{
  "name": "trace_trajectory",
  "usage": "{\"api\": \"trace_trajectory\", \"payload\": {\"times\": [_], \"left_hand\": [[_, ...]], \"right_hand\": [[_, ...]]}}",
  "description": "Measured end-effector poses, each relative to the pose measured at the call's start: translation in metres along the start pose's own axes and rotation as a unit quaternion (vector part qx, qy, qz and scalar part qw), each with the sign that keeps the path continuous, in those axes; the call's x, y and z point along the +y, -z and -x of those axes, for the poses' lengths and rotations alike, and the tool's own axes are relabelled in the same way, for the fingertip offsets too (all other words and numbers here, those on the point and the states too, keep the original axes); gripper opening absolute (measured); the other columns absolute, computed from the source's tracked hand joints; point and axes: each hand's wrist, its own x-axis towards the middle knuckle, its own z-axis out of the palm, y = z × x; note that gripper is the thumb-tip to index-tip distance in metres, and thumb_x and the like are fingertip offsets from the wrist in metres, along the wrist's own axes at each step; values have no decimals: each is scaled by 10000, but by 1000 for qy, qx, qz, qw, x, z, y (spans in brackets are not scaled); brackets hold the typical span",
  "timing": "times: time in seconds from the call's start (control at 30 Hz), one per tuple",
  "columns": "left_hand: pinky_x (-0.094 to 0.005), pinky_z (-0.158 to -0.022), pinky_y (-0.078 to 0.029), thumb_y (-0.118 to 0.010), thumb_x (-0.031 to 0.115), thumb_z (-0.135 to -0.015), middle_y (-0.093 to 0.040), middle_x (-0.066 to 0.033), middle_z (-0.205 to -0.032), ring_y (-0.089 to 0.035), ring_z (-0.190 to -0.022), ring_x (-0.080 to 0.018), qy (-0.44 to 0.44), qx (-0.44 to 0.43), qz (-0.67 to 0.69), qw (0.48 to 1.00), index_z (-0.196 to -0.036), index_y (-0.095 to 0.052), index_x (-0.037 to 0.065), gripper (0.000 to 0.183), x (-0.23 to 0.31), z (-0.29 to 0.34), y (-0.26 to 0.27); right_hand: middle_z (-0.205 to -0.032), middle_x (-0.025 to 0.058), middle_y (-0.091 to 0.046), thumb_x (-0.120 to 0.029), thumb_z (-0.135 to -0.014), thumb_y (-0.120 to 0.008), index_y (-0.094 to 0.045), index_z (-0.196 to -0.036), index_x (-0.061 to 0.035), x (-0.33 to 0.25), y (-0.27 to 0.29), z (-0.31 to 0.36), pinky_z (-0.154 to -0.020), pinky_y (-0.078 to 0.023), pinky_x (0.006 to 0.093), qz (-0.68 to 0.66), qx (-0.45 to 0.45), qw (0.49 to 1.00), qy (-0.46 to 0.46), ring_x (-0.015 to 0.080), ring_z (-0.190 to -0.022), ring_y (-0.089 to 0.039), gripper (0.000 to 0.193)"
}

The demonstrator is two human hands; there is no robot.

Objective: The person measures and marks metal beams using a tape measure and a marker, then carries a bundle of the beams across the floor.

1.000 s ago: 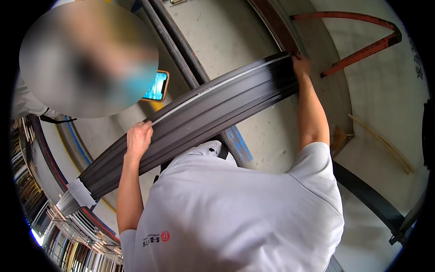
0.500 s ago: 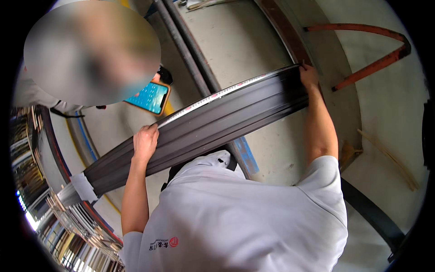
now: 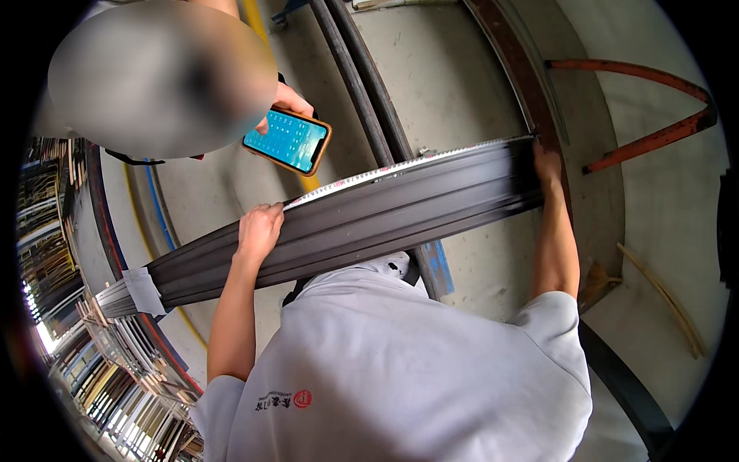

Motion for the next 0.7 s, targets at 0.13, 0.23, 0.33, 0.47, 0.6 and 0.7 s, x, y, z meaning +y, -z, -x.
{"api": "trace_trajectory", "payload": {"times": [0.13,0.23,0.33,0.47,0.6,0.7], "left_hand": [[-491,-728,-529,-610,163,-933,-654,-148,-824,-654,-836,-356,16,-21,-1,1000,-994,-695,60,146,-16,34,-7],[-491,-727,-527,-621,163,-929,-653,-150,-829,-651,-839,-361,26,-11,24,999,-1006,-689,58,148,-24,47,-10],[-490,-722,-526,-631,167,-925,-653,-153,-829,-649,-834,-366,14,-19,14,1000,-1009,-687,57,150,-37,54,-11],[-490,-721,-525,-632,171,-922,-650,-154,-822,-649,-836,-367,24,-16,5,1000,-990,-685,57,144,-60,65,-12],[-499,-716,-521,-631,168,-914,-637,-166,-803,-645,-823,-377,18,-23,6,1000,-963,-684,58,131,-72,68,-8],[-505,-713,-521,-634,168,-912,-633,-170,-788,-643,-807,-387,6,-14,20,1000,-970,-686,64,130,-85,67,-14]], "right_hand": [[-790,251,-680,-534,-948,-582,-677,-937,133,-15,1,55,-806,-485,452,-21,-100,991,-84,342,-827,-664,674],[-680,194,-591,-550,-932,-593,-650,-850,130,-30,3,85,-740,-474,454,-41,-73,994,-72,259,-717,-561,687],[-815,394,-588,-482,-958,-563,-661,-922,148,-42,3,100,-775,-504,469,2,-99,994,-50,383,-759,-688,639],[-807,386,-605,-467,-974,-595,-684,-917,145,-47,-14,126,-776,-508,455,-78,-55,994,-46,346,-790,-704,621],[-856,311,-699,-450,-975,-638,-695,-971,148,-58,-21,134,-790,-515,439,-78,-64,991,-91,331,-814,-700,601],[-878,268,-719,-423,-971,-666,-686,-993,146,-58,-22,131,-797,-519,423,-95,18,990,-100,304,-807,-683,570]]}}
